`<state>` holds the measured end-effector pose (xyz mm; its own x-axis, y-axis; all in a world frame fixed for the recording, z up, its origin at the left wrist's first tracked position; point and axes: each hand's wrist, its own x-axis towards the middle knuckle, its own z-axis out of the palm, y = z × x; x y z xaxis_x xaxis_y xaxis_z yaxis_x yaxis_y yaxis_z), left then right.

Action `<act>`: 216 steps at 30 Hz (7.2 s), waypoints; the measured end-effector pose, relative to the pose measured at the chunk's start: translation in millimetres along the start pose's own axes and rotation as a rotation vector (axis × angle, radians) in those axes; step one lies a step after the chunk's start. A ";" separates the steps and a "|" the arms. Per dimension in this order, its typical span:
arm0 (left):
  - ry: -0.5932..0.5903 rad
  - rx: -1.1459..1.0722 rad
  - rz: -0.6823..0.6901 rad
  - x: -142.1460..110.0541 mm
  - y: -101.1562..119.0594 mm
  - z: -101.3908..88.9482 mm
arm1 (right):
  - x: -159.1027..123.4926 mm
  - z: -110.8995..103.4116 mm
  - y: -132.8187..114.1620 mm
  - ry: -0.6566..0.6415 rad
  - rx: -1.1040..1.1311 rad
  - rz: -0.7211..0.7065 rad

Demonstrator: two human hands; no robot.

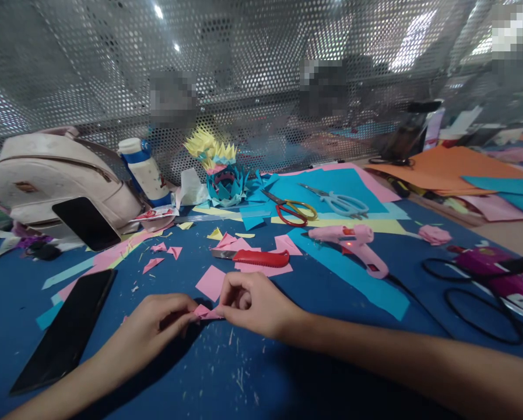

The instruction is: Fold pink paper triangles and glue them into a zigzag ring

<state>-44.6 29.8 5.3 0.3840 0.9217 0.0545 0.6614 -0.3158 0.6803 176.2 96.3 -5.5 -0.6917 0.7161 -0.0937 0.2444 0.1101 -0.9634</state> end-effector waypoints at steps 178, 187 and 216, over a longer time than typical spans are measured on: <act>0.311 0.438 0.672 -7.6 -17.3 28.2 | -10.7 -10.7 19.1 -0.209 -0.832 -0.773; 0.278 0.450 0.674 -12.2 -12.6 25.4 | -11.0 -14.4 14.8 -0.261 -0.866 -0.779; 0.242 0.454 0.662 -12.1 -9.6 21.3 | -10.5 -13.2 11.3 -0.234 -0.838 -0.758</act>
<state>-41.9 16.9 -17.5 0.6694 0.5209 0.5297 0.5635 -0.8206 0.0948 195.2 99.1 -12.1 -0.9416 0.1343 0.3088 0.0261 0.9433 -0.3308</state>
